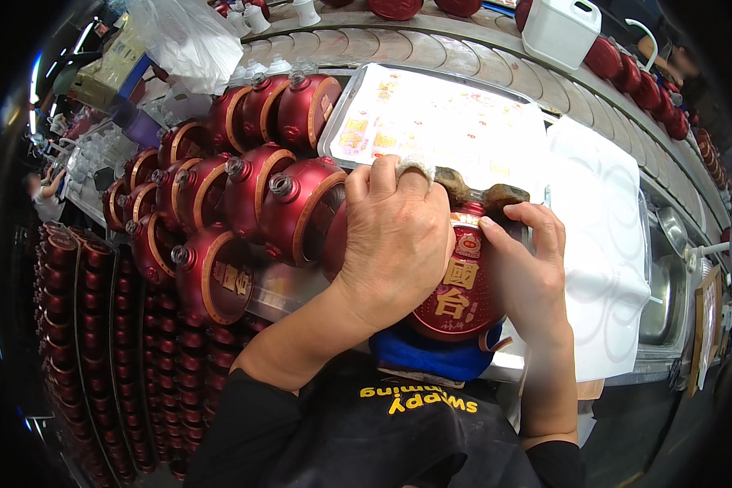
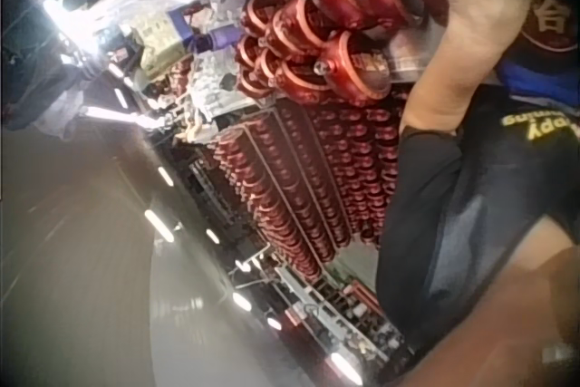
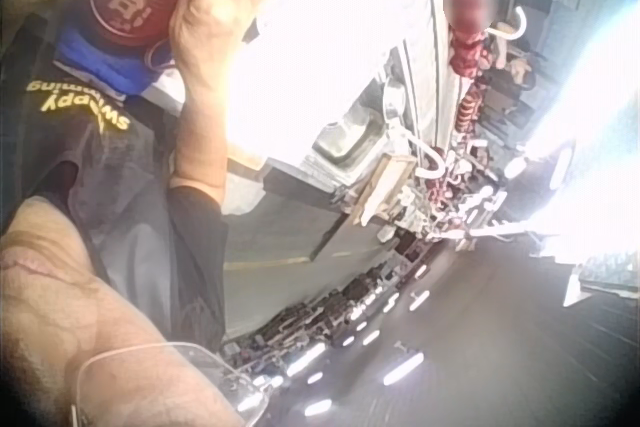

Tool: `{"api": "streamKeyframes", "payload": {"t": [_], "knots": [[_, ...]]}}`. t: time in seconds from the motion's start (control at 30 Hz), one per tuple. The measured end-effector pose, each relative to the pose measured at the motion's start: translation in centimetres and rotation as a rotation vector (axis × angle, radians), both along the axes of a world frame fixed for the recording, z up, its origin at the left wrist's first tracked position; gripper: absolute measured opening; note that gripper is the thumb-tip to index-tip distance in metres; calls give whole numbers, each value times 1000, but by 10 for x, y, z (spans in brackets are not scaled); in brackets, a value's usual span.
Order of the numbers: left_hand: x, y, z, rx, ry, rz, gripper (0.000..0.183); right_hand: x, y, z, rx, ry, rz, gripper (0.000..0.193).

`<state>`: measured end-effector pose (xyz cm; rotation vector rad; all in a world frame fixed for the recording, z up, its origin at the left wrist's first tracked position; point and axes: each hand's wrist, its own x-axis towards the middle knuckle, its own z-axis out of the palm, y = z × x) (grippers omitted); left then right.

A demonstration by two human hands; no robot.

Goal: The person applies gold decorative stickers to the bottom of red spherical ornaments on a production line. They peel each sticker from a sheet, place it on the ornament, and press it down to adhere. The person handles one ornament at a time, rotating it to ensure the sticker is properly applied.

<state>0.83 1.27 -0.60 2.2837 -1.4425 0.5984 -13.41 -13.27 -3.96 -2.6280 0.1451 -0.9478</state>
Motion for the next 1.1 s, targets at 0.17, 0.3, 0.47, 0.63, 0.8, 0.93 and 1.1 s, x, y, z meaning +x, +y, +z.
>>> {"api": "streamKeyframes", "payload": {"t": [0.17,0.3,0.47,0.63,0.8,0.93,1.1], "knots": [[0,-1,-1,3,12,8,13,2,-1,2,1,13,3,48],[0,-2,-1,-2,0,14,13,3,-1,2,-19,18,-18,48],[-1,-1,0,-22,8,30,13,2,0,3,-8,15,-6,49],[-2,8,-1,-121,32,-134,28,0,-2,2,-5,5,2,47],[-10,24,-6,19,65,-190,45,-4,-1,-3,36,14,6,46],[-10,23,-10,43,49,-194,49,-4,1,-4,51,28,13,43],[-9,20,-10,33,43,-195,51,-5,1,-2,44,47,9,39]]}}
